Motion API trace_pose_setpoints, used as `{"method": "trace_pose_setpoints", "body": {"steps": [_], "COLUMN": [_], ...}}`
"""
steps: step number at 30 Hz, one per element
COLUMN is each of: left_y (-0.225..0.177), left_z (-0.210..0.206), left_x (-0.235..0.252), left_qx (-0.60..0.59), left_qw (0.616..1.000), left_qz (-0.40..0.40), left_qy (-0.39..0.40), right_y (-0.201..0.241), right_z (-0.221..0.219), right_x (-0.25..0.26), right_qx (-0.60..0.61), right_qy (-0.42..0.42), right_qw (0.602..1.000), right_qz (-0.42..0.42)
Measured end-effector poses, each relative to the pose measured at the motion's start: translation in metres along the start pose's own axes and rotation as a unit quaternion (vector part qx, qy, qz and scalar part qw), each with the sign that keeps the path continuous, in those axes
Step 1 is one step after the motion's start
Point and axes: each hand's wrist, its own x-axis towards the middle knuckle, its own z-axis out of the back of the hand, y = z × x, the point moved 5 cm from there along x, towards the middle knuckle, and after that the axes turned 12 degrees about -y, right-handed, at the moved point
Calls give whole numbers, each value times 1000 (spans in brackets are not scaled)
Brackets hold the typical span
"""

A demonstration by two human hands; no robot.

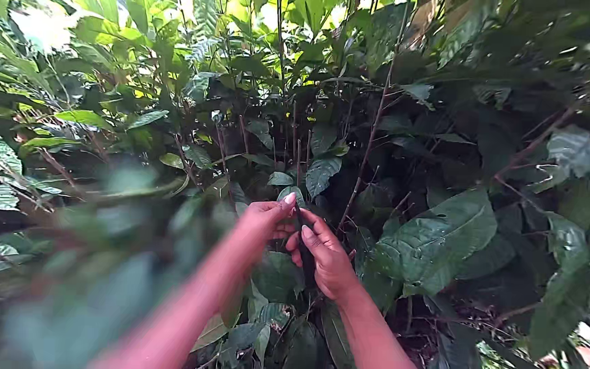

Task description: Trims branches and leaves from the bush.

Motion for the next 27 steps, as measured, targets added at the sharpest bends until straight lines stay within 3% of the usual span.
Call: {"method": "trace_pose_setpoints", "body": {"steps": [8,15,18,20,24,25,27], "left_y": [0,6,5,-3,-29,-34,-36], "left_z": [-1,1,8,29,101,113,123], "left_x": [4,14,22,38,104,120,139], "left_qx": [7,-2,-4,24,-31,-51,-56], "left_qw": [1000,998,999,995,920,916,948], "left_qz": [28,58,33,-32,-133,-125,-87], "left_qy": [12,-37,-37,-92,-368,-377,-301], "right_y": [-13,-30,-25,-17,-30,-37,-47], "right_z": [8,10,3,-7,-30,-35,-45], "right_x": [0,6,10,11,19,22,28], "right_qx": [4,-42,-26,12,57,54,58], "right_qy": [14,2,-22,-12,11,14,29], "right_qw": [1000,998,999,998,996,997,998], "right_qz": [-17,-42,3,63,60,44,16]}}
